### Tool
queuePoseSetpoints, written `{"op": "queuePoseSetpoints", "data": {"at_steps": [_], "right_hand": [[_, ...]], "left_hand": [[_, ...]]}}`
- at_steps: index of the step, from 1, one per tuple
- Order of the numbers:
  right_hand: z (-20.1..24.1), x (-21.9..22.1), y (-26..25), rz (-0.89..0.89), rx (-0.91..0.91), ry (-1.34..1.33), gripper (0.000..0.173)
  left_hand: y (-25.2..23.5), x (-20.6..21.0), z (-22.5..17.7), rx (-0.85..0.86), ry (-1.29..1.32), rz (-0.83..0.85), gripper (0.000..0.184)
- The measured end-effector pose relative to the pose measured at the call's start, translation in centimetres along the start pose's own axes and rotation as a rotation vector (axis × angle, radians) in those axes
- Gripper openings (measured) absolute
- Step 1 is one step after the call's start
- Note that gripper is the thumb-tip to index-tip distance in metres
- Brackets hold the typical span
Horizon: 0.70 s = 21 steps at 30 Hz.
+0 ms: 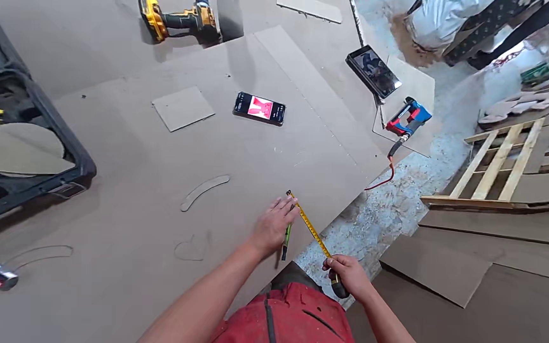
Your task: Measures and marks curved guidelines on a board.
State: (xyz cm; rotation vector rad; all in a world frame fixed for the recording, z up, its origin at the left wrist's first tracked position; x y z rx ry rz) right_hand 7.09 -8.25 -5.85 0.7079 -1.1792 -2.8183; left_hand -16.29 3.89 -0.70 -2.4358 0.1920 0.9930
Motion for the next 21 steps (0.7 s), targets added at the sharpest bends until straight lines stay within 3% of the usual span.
{"op": "queuePoseSetpoints", "data": {"at_steps": [6, 11, 21], "right_hand": [[3.7, -2.2, -5.1, 0.031, -0.079, 0.051, 0.031], [6.8, -2.7, -8.4, 0.060, -0.098, 0.103, 0.030], [6.6, -3.5, -9.9, 0.118, -0.080, 0.069, 0.031]], "left_hand": [[-3.6, 1.5, 0.5, -0.006, -0.062, -0.045, 0.036], [-4.4, 2.5, 0.6, 0.002, -0.077, 0.013, 0.039], [-4.5, 2.8, 1.2, -0.087, -0.118, 0.015, 0.042]]}}
Point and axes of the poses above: each hand's wrist, its own y-axis away from the middle knuckle, its own x-axis out of the palm, z = x × y, the point moved 10 cm from there along -y, towards the middle knuckle, and after that the axes turned 15 degrees about -z, right-handed, at the moved point
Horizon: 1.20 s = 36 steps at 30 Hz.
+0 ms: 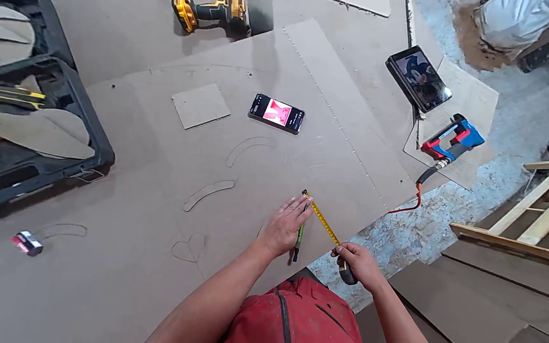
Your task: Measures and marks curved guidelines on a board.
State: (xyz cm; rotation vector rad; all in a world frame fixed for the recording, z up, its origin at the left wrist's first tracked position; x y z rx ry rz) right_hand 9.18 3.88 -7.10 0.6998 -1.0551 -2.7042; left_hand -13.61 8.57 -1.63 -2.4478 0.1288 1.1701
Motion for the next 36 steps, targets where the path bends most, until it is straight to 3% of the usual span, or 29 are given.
{"op": "queuePoseSetpoints", "data": {"at_steps": [19, 25, 29, 33, 36], "right_hand": [[0.8, -0.2, 0.3, -0.066, 0.028, 0.013, 0.030], [0.4, 1.7, 2.3, -0.086, 0.002, 0.020, 0.030], [-0.3, 8.9, 6.0, -0.041, -0.010, -0.039, 0.031], [-1.4, 19.6, 11.9, -0.004, 0.011, -0.090, 0.028], [-1.8, 28.4, 17.6, -0.006, -0.006, -0.072, 0.028]], "left_hand": [[0.0, -0.2, -0.1, -0.014, -0.028, 0.021, 0.046], [1.3, -1.6, 0.0, -0.067, 0.058, 0.033, 0.043], [7.7, -6.0, 1.9, -0.129, 0.085, 0.055, 0.041], [17.8, -12.2, 4.7, -0.161, 0.052, -0.013, 0.037], [26.1, -18.1, 7.2, -0.323, 0.161, -0.075, 0.037]]}}
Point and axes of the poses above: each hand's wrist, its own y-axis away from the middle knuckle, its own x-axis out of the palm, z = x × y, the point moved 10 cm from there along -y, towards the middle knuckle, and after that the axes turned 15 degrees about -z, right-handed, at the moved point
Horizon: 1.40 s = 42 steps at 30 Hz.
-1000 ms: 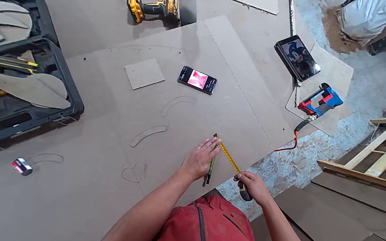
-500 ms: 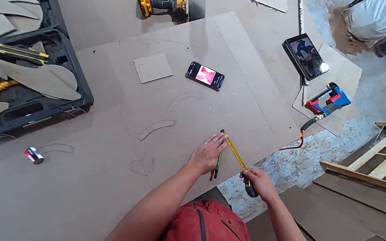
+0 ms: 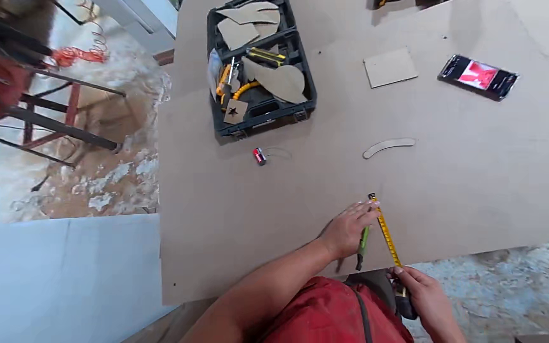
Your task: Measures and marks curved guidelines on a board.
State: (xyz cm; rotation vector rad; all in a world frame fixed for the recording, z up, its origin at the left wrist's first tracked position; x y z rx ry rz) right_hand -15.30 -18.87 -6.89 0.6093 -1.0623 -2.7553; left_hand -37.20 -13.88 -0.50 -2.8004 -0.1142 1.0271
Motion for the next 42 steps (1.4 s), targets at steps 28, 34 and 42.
{"op": "queuePoseSetpoints", "data": {"at_steps": [28, 34, 42], "right_hand": [[-3.9, 28.6, 17.7, -0.037, 0.026, 0.199, 0.030], [-3.8, 28.6, 17.5, -0.022, 0.026, 0.208, 0.030], [-4.6, 22.6, 16.7, -0.074, -0.013, -0.024, 0.031]], "left_hand": [[14.8, -24.0, 18.2, -0.636, -0.141, -0.104, 0.014], [15.1, -24.1, 17.6, -0.601, -0.241, -0.073, 0.014], [15.8, -26.5, 21.2, -0.828, 0.138, -0.288, 0.019]]}}
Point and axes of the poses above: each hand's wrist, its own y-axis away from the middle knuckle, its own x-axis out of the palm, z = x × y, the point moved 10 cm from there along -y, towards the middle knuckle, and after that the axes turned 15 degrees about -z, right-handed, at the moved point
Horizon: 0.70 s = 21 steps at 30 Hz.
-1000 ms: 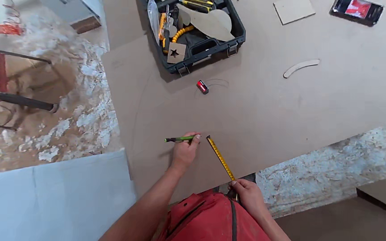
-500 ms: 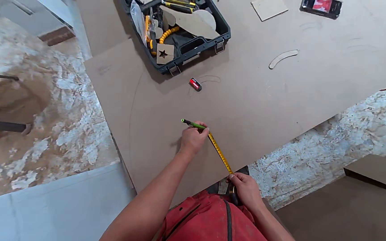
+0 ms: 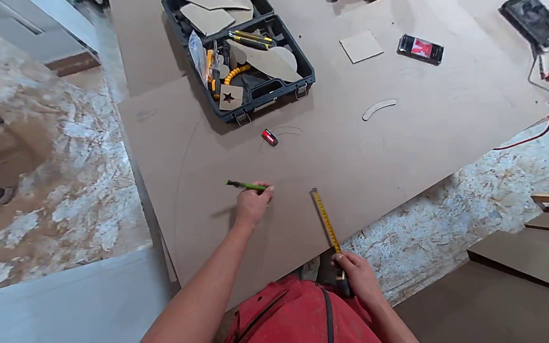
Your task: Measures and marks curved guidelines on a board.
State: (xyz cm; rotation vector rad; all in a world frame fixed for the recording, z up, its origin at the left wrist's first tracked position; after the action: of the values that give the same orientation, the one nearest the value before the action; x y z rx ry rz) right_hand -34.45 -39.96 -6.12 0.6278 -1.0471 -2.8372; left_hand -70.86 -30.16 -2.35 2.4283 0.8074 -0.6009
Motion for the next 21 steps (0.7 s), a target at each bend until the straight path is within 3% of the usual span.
{"op": "queuePoseSetpoints", "data": {"at_steps": [5, 8, 11, 16, 21], "right_hand": [[-1.8, -11.8, -0.9, -0.265, 0.071, -0.163, 0.032], [-2.7, -17.5, -1.3, -0.368, 0.068, -0.217, 0.031], [-3.0, -21.5, -2.8, -0.385, 0.042, -0.247, 0.031], [-1.6, -29.7, -9.5, -0.358, -0.009, -0.186, 0.031], [1.5, -38.3, -18.6, -0.320, -0.057, -0.056, 0.033]], "left_hand": [[1.0, -3.7, 1.9, 0.028, 0.098, -0.092, 0.020], [1.6, -2.7, 1.1, 0.061, 0.104, -0.161, 0.018], [3.0, 0.6, -1.4, 0.117, 0.078, -0.127, 0.029], [5.6, 12.0, -8.3, 0.319, 0.176, -0.010, 0.041], [9.2, 28.0, -19.2, 0.505, -0.081, 0.169, 0.041]]}}
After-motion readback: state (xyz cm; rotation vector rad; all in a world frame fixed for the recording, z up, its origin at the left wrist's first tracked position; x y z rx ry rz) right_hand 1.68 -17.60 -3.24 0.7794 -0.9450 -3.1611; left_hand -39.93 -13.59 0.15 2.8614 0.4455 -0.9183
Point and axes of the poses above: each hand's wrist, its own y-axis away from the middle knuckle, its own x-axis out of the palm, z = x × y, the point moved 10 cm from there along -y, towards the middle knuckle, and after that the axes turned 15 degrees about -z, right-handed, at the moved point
